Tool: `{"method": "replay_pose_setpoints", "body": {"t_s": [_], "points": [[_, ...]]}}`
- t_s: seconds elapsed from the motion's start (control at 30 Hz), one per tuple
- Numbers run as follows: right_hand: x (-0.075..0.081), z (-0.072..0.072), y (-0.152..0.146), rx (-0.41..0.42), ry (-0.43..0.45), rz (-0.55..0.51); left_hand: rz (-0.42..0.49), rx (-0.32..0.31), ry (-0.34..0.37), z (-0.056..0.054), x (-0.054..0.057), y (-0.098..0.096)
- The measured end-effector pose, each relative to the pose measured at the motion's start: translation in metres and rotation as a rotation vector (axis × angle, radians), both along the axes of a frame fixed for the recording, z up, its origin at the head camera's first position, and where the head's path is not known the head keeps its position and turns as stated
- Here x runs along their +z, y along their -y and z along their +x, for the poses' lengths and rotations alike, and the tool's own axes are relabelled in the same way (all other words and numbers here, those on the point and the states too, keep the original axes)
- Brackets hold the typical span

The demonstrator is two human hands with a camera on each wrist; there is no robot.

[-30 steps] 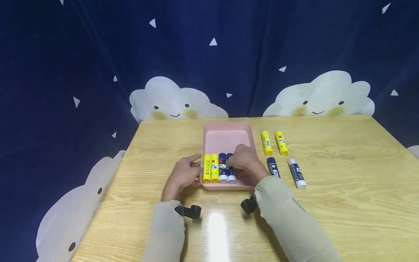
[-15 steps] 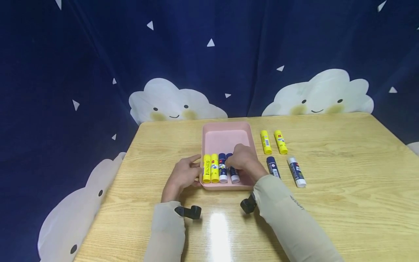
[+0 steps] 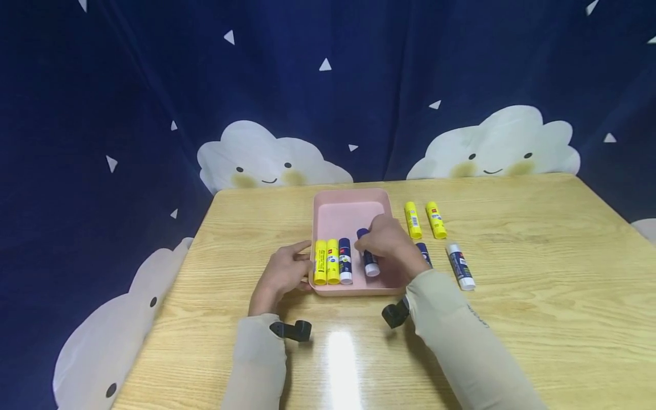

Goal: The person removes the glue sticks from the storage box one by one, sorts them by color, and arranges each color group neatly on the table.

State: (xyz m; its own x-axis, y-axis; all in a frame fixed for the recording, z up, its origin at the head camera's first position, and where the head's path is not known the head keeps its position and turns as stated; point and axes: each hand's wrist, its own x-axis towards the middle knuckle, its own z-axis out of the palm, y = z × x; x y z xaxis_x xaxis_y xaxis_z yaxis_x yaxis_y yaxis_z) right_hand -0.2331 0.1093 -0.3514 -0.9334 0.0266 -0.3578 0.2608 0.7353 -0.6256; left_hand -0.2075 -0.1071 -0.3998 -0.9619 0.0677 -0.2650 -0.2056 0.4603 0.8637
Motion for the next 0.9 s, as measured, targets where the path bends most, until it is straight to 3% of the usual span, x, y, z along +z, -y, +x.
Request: {"method": "replay_pose_setpoints", "body": {"t_s": [0.33, 0.9], "points": [[0.013, 0.002, -0.018, -0.036, -0.004, -0.043, 0.006, 0.002, 0.005, 0.0, 0.001, 0.0], [0.017, 0.011, -0.064, 0.026, -0.111, -0.068, 0.016, 0.004, 0.004, 0.0, 0.001, 0.0]]}}
